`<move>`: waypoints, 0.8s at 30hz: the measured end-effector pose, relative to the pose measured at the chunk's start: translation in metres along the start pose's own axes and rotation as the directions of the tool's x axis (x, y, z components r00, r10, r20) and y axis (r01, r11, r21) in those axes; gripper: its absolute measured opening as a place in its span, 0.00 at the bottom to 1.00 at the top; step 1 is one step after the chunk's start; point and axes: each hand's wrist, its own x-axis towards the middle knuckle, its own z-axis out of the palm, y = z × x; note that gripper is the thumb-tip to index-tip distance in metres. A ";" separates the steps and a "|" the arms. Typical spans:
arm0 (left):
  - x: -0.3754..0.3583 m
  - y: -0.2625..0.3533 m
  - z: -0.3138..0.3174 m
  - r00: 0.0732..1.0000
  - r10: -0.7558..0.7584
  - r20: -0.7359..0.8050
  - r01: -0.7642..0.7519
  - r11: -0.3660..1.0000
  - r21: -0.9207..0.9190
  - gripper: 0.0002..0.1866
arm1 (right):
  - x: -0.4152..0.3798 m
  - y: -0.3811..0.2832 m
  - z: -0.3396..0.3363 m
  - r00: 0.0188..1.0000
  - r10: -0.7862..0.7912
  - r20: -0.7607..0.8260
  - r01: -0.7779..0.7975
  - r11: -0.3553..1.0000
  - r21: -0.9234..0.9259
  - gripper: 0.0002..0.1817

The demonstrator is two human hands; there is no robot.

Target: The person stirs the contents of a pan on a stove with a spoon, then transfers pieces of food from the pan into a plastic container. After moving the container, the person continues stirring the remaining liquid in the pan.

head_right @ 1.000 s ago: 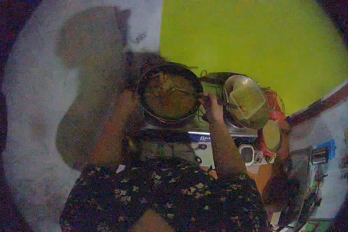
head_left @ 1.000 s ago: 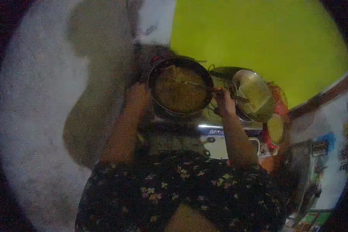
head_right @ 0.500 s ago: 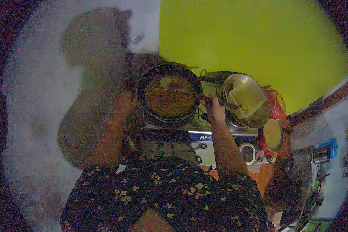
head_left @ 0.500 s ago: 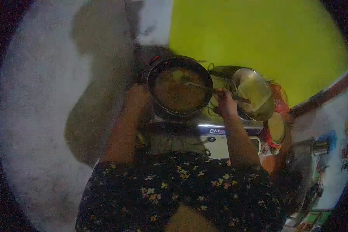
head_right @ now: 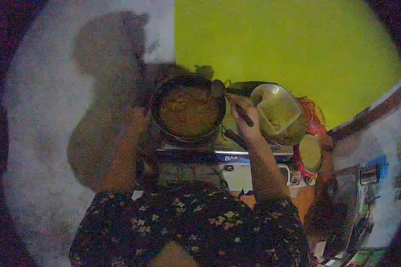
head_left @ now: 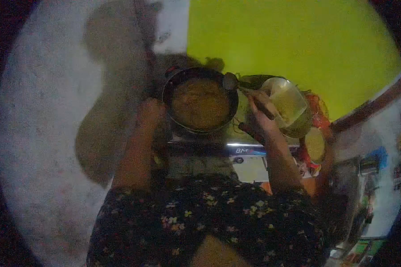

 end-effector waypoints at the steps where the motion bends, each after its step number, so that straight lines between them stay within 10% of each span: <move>1: -0.002 0.002 0.000 1.000 -0.018 -0.024 0.017 1.000 -0.010 0.22 | 0.002 0.003 0.001 0.997 -0.056 0.054 0.058 0.998 -0.029 0.11; 2: -0.005 0.004 0.000 0.998 -0.037 -0.048 0.036 0.999 -0.021 0.22 | 0.003 0.004 0.002 0.988 -0.112 0.110 0.118 0.991 -0.055 0.11; 5: 0.001 0.000 0.006 0.999 -0.024 -0.034 0.025 1.000 0.014 0.23 | -0.005 -0.003 0.026 0.876 0.465 0.127 -0.481 0.825 0.298 0.12; 9: 0.000 0.013 -0.012 0.989 -0.124 0.077 0.121 0.992 0.042 0.24 | -0.004 0.031 0.055 0.946 0.324 -0.006 -0.308 0.905 0.293 0.12; 16: 0.000 0.000 0.001 0.992 -0.095 0.081 0.095 0.995 0.000 0.24 | 0.007 0.007 0.040 0.841 0.539 -0.036 -0.517 0.823 0.237 0.13; 18: -0.004 0.019 -0.033 0.953 -0.130 0.273 0.144 0.989 -0.029 0.26 | 0.004 0.032 0.055 0.868 0.495 -0.051 -0.494 0.869 0.015 0.11; 24: 0.006 -0.012 0.020 0.997 -0.077 0.022 0.078 0.996 -0.040 0.24 | -0.001 0.064 0.077 0.988 -0.156 0.011 0.148 0.909 -0.390 0.07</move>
